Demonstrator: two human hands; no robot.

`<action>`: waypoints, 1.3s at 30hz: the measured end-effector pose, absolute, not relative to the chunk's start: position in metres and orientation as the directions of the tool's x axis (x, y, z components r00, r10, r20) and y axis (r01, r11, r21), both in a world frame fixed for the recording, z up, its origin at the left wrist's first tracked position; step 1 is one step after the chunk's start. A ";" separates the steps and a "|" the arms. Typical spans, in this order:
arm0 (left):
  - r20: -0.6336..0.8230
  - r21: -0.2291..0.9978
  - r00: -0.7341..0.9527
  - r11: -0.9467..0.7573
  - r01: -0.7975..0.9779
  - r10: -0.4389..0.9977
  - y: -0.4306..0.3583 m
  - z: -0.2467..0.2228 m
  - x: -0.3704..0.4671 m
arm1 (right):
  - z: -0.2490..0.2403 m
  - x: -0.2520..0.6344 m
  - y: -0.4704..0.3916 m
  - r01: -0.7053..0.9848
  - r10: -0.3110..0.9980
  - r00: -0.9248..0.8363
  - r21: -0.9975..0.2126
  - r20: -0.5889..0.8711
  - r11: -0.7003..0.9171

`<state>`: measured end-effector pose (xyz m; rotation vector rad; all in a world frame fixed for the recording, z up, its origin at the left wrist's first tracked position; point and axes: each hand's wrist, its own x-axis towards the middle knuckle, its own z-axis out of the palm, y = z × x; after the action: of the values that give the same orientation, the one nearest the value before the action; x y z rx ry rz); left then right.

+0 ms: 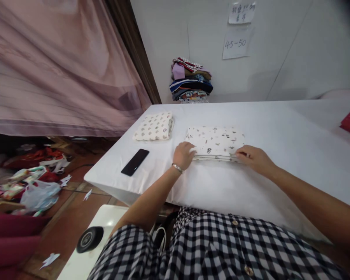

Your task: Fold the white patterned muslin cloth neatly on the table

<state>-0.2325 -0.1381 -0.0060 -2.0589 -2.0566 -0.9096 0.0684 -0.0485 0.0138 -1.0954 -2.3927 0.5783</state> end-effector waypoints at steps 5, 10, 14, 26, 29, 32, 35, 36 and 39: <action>0.384 0.194 0.193 -0.283 0.939 0.903 -0.123 -0.011 -0.208 | -0.002 0.047 -0.045 0.513 0.582 -0.753 -0.280 0.307 0.811; 0.351 0.179 0.243 -0.319 0.931 0.904 -0.116 -0.015 -0.210 | -0.009 0.048 -0.040 0.502 0.553 -0.756 -0.231 0.351 0.833; 0.372 0.096 0.293 -0.350 0.932 0.881 -0.121 -0.020 -0.213 | -0.013 0.051 -0.048 0.469 0.497 -0.766 -0.174 0.407 0.866; 0.328 0.091 0.366 -0.415 0.905 0.871 -0.132 -0.028 -0.219 | -0.021 0.054 -0.051 0.418 0.450 -0.819 -0.169 0.356 0.893; 0.327 0.118 0.345 -0.400 0.909 0.880 -0.133 -0.029 -0.219 | -0.017 0.055 -0.053 0.426 0.463 -0.806 -0.181 0.369 0.886; 0.357 0.130 0.336 -0.403 0.906 0.872 -0.133 -0.030 -0.218 | -0.017 0.057 -0.053 0.432 0.452 -0.799 -0.144 0.396 0.890; 0.373 0.129 0.322 -0.393 0.911 0.870 -0.133 -0.033 -0.218 | -0.027 0.060 -0.050 0.378 0.392 -0.821 -0.119 0.414 0.918; 0.375 0.126 0.322 -0.391 0.912 0.870 -0.133 -0.033 -0.218 | -0.031 0.061 -0.050 0.365 0.381 -0.823 -0.121 0.421 0.923; 0.390 0.136 0.330 -0.408 0.903 0.860 -0.134 -0.033 -0.220 | -0.036 0.062 -0.049 0.368 0.393 -0.807 -0.144 0.441 0.918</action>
<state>-0.2204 -0.1337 -0.0326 -2.4743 -1.6465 -0.6223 0.0616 -0.0493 -0.0355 -0.5489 -2.6042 0.0706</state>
